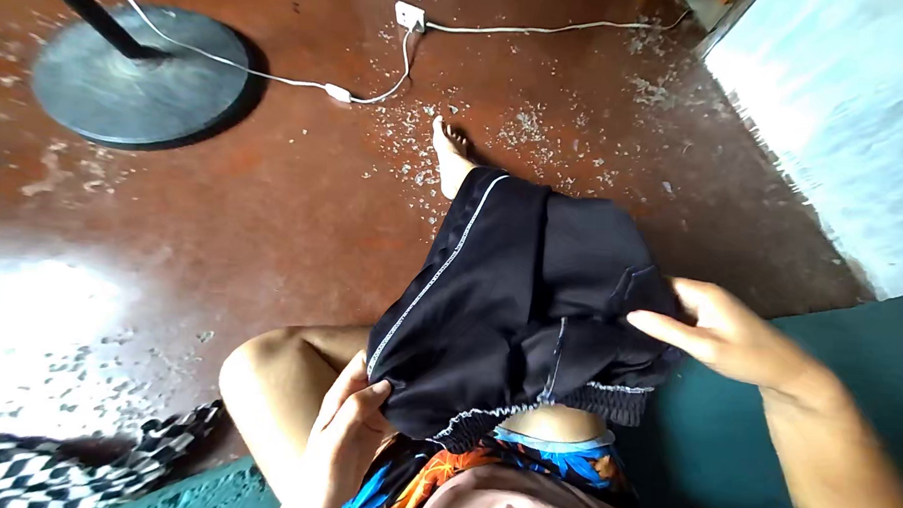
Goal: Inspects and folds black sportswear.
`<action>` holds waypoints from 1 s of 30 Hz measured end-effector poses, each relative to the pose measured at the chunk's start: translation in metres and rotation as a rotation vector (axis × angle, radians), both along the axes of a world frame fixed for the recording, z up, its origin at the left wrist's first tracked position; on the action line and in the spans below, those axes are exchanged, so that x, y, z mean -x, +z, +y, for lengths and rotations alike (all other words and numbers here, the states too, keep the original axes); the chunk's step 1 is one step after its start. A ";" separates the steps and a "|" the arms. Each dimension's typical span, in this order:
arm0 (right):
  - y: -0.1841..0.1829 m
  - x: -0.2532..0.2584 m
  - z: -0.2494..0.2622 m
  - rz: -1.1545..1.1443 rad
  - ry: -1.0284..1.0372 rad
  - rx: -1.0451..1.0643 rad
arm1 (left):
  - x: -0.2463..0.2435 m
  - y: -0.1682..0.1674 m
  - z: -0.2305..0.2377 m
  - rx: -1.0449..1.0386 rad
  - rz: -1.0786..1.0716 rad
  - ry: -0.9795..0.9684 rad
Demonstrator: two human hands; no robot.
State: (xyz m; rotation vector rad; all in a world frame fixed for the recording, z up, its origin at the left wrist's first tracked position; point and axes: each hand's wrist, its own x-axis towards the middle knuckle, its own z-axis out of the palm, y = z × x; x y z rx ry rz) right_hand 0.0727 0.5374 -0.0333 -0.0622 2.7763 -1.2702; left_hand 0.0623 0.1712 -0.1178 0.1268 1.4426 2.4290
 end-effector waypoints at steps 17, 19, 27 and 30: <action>0.002 -0.007 -0.003 0.510 -0.077 -0.432 | 0.032 0.028 0.020 0.891 0.832 -0.136; 0.005 -0.016 -0.031 0.641 0.013 -0.355 | 0.040 0.024 0.032 0.850 0.864 -0.232; -0.040 -0.017 -0.091 0.468 0.084 -0.709 | 0.049 -0.002 0.068 0.919 0.648 -0.443; -0.040 -0.015 -0.080 0.403 0.108 -0.615 | 0.052 0.001 0.064 0.930 0.610 -0.619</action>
